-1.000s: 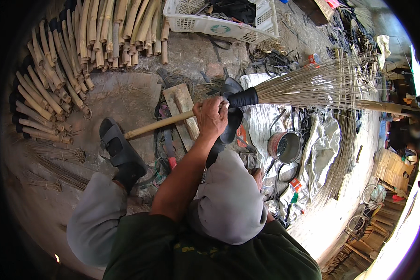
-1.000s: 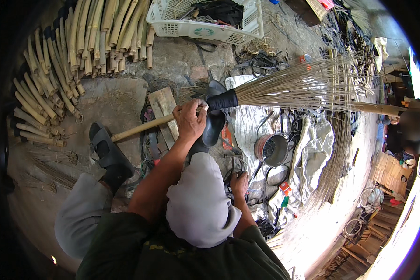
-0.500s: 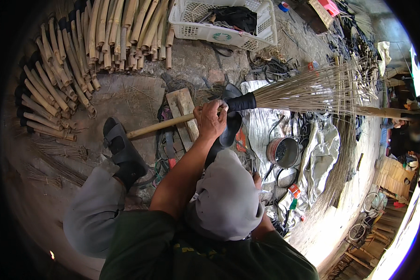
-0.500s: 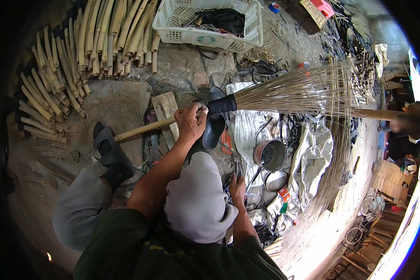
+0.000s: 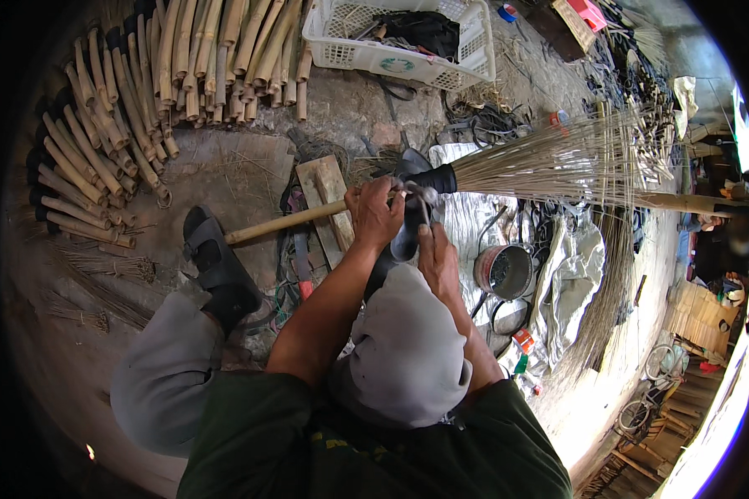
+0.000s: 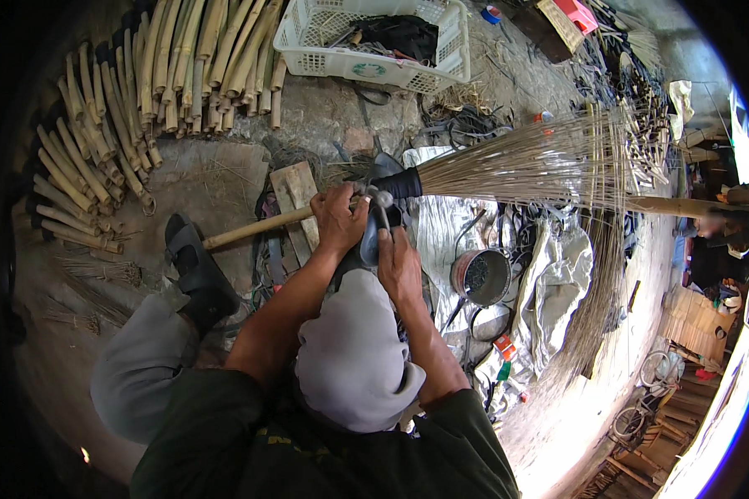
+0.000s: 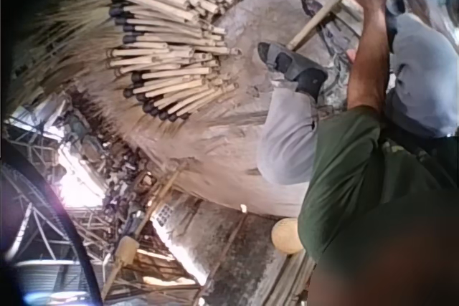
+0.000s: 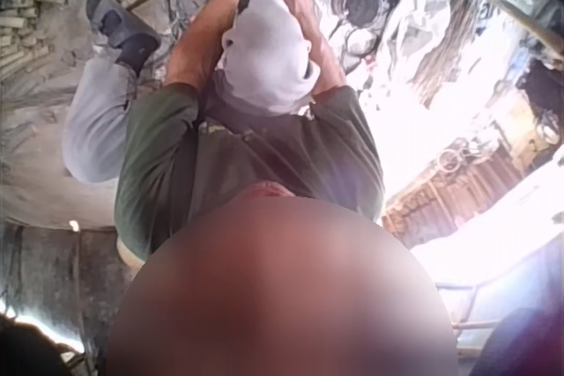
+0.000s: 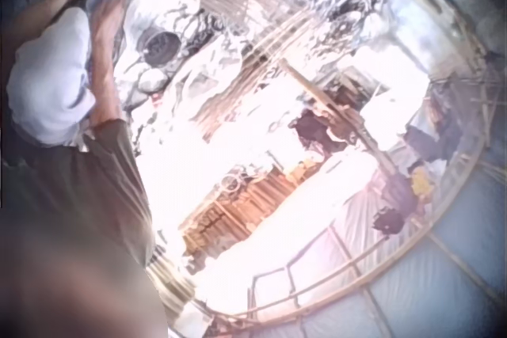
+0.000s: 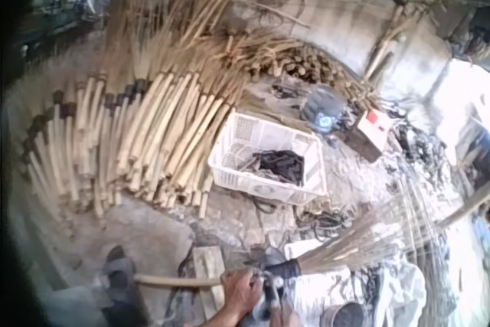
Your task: The person assembles traditional brooms by bundling thin sticks, securing them with black straps, and using a hammer to tighten the bindings. The person repeatedly picks up bundles, wraps them, and places finished brooms aside.
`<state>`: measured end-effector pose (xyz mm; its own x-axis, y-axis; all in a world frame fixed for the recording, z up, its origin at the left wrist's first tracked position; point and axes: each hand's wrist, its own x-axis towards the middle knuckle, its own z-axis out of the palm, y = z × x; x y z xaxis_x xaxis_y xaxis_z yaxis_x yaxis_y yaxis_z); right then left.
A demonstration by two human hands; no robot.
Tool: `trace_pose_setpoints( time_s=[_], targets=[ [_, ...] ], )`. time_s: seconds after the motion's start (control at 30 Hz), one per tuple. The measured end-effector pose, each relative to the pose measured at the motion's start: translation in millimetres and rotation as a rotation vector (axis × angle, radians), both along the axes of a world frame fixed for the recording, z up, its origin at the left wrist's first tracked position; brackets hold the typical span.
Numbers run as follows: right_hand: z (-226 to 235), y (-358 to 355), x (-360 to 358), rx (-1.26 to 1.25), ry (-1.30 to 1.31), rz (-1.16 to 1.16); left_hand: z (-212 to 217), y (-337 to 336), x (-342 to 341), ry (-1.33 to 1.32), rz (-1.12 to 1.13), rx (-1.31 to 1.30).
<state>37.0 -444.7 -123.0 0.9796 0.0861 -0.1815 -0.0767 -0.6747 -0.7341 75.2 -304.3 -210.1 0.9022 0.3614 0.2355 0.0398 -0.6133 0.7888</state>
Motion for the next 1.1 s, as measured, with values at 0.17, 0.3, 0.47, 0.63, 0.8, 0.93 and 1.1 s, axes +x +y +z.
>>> trace_pose_setpoints(
  time_s=[0.17, 0.3, 0.47, 0.63, 0.8, 0.93, 1.1],
  targets=[
    [-4, 0, -5, -0.068, 0.002, 0.001, -3, -1, 1, -0.08, -0.004, -0.044],
    [-8, 0, -5, -0.014, -0.081, -0.01, -2, -1, 1, -0.072, -0.039, -0.078],
    [-11, -3, -4, -0.007, 0.045, -0.04, -1, -1, -1, -0.018, -0.027, -0.06],
    [-13, -3, -6, 0.064, -0.181, -0.039, -1, 0, 1, -0.049, -0.028, -0.075],
    [-8, -2, -12, 0.119, 0.071, -0.129, 1, 1, 1, -0.019, -0.033, -0.044],
    [-3, 4, -8, -0.007, 0.001, -0.066, 3, 3, 1, -0.031, -0.042, -0.046],
    [13, -2, -15, 0.094, -0.002, -0.04, 1, 4, -3, -0.001, -0.075, -0.066]
  ],
)
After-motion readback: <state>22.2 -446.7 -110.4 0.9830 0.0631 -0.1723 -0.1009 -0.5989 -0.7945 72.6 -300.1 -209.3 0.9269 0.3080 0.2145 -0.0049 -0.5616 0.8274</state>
